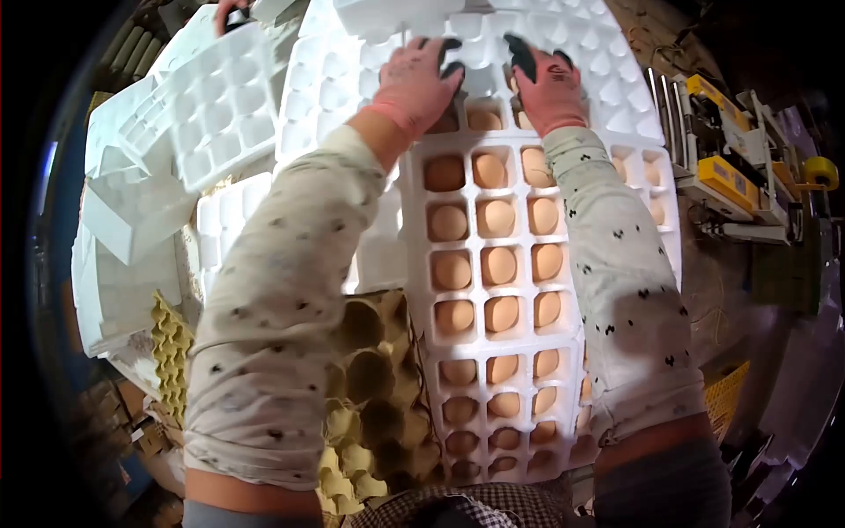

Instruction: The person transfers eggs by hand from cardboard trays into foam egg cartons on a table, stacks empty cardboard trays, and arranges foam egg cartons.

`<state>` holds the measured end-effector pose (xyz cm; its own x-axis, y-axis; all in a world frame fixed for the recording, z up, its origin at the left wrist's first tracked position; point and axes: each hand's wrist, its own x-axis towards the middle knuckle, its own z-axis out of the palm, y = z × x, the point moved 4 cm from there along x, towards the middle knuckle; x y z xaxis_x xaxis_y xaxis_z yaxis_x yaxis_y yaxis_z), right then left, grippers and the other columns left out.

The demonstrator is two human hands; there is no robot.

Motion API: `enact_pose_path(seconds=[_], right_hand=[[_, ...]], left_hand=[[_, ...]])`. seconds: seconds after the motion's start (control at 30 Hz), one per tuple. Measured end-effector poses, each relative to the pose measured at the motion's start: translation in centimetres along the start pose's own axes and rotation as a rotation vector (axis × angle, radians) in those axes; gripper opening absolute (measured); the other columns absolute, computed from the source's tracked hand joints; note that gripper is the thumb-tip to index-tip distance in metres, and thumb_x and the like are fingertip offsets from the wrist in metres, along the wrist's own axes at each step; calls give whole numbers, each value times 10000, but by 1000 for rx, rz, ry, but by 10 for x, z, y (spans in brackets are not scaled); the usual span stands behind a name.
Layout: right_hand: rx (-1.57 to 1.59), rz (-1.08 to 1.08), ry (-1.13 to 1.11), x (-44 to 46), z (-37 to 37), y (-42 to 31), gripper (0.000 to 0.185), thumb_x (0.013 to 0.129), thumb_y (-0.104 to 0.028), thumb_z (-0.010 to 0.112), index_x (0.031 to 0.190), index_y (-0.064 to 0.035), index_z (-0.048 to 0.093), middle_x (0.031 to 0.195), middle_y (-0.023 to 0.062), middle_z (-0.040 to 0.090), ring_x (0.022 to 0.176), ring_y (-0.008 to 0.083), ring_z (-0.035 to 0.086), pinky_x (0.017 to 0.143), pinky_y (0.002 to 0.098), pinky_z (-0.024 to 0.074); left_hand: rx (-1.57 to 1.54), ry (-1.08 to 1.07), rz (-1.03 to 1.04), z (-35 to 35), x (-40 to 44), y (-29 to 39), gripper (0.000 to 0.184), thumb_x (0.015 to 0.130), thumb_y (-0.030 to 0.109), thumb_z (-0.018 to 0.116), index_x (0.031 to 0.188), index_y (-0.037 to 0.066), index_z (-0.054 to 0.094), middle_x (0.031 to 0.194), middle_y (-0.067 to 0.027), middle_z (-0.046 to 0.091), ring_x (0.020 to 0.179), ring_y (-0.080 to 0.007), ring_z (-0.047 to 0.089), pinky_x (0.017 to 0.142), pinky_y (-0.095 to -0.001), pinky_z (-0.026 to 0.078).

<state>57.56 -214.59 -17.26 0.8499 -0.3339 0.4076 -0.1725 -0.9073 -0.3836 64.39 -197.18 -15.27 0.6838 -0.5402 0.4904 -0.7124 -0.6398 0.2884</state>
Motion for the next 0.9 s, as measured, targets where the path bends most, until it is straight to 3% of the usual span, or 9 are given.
enact_pose_path(seconds=[0.13,0.27,0.33,0.43,0.5,0.57,0.77,0.87,0.9], right_hand=[[-213,-260,149,-41,-32,-21,524,865,-378,616,1333,-163,519,1311,65,540,1225,306,472,1074,528,292],[-672,-58,-138,-67,-11,-15,692,928,-607,410,1464,-173,365,1490,114,384,1382,375,321,1119,606,179],[-653,-67,-185,-67,-14,-23,676,934,-549,454,1465,-141,359,1487,138,382,1388,383,306,1126,613,156],[-86,-284,41,-124,-70,-85,533,934,-339,574,1373,-62,451,1352,212,484,1235,409,454,1041,483,356],[394,120,-438,-200,-120,-124,420,940,-218,563,1294,-3,498,1150,249,597,1053,419,580,884,454,468],[352,39,-680,-283,-162,-158,429,919,-176,544,1303,8,486,1102,249,632,1036,418,602,898,458,466],[884,295,-644,-346,-205,-261,672,793,-35,670,1402,29,393,1323,196,511,1194,294,526,1019,341,411],[1103,145,-677,-333,-215,-330,643,790,-41,670,1379,38,424,1253,182,558,1095,254,573,957,305,443],[967,-9,-688,-328,-222,-350,628,786,-43,673,1366,35,443,1215,176,572,1054,253,584,925,309,458]], left_hand=[[-1011,-214,-463,-122,-40,-43,383,982,186,542,1296,-33,527,1204,-120,637,1119,-209,597,973,-283,439],[-919,-39,-335,-289,-141,-35,341,962,132,579,1281,19,543,1210,-88,601,1123,-176,571,963,-288,468],[-831,134,-595,-342,-235,-74,448,926,97,609,1339,-20,481,1238,-123,590,1214,-206,531,1035,-297,430],[-139,-74,-570,-368,-328,-38,598,825,67,650,1366,-46,420,1249,-187,567,1203,-306,531,1051,-345,422],[63,-418,-748,-367,-402,-27,663,777,196,718,1337,-26,443,1224,-240,559,1149,-380,537,1039,-451,402],[-72,-507,-697,-359,-444,-7,746,809,270,717,1415,2,376,1328,-236,491,1280,-379,448,1115,-438,300],[-1084,150,-1104,-415,-496,-19,656,845,30,633,1450,13,381,1418,-119,475,1211,-184,505,1023,-272,389],[-765,155,-1132,-498,-537,-85,598,844,131,581,1421,39,458,911,17,532,837,-94,500,804,-230,439],[-626,194,-1130,-524,-562,-128,570,844,162,584,1392,31,492,946,7,574,862,-110,524,818,-242,444]])
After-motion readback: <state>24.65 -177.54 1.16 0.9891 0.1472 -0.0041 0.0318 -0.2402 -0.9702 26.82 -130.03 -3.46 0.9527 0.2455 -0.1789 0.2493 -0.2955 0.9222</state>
